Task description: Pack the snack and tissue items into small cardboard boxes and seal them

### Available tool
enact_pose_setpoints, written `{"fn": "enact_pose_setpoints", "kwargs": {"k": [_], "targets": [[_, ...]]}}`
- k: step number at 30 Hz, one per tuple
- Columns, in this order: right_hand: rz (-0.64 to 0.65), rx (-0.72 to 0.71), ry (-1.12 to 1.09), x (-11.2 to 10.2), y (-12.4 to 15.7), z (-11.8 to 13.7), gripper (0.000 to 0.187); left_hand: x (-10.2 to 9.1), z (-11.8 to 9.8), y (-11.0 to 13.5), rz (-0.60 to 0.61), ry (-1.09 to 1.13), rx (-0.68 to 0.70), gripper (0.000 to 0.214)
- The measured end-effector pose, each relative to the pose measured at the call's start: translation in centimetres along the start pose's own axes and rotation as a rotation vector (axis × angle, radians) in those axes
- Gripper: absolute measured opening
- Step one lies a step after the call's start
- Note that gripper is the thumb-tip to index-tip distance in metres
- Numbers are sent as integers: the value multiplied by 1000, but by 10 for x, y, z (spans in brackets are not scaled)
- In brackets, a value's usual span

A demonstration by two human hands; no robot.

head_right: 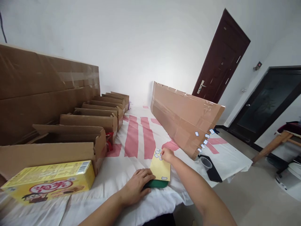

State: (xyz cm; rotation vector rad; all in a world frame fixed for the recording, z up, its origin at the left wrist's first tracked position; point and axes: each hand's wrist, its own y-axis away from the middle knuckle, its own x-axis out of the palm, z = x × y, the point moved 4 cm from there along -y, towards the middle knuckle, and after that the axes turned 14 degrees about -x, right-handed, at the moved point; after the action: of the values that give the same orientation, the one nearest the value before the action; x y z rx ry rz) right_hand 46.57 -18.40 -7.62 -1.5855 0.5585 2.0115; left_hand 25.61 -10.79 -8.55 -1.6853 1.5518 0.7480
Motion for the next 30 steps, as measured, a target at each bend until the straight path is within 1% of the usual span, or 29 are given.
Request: {"fn": "enact_pose_setpoints", "kwargs": {"k": [3, 6, 7, 9, 10, 13, 15, 17, 18, 19, 21, 26, 30], "targets": [[-42, 14, 59, -2, 5, 5, 17, 0, 1, 0, 1, -3, 1, 53], [-100, -20, 162, -18, 12, 10, 20, 1, 2, -1, -5, -6, 0, 53], [-115, -31, 203, -27, 15, 10, 17, 1, 2, -1, -7, -8, 1, 53], [-144, -32, 299, -50, 22, 6, 7, 2, 2, -2, -10, -11, 4, 52], [-161, -22, 356, -64, 25, 1, 10, 2, 2, -2, -10, -12, 5, 52], [-229, 8, 550, -117, 37, -16, 27, 3, 3, -1, -9, -15, 0, 52], [-268, 7, 673, -151, 45, -28, 30, 3, 3, -1, -6, -17, -5, 51], [-282, 2, 772, -176, 51, -38, 30, 2, 2, 0, -3, -20, -10, 50], [-279, 1, 810, -184, 53, -42, 30, 2, 2, 0, -2, -21, -11, 50], [-272, 0, 842, -190, 54, -45, 29, 2, 1, 0, -1, -22, -11, 49], [-251, -3, 890, -195, 56, -49, 29, 1, 0, 0, 0, -24, -11, 49], [-216, -24, 927, -189, 57, -53, 27, 1, 1, 0, -5, -25, -10, 49], [-215, -33, 881, -186, 58, -58, 28, 1, 2, -1, -6, -26, -7, 49]]}}
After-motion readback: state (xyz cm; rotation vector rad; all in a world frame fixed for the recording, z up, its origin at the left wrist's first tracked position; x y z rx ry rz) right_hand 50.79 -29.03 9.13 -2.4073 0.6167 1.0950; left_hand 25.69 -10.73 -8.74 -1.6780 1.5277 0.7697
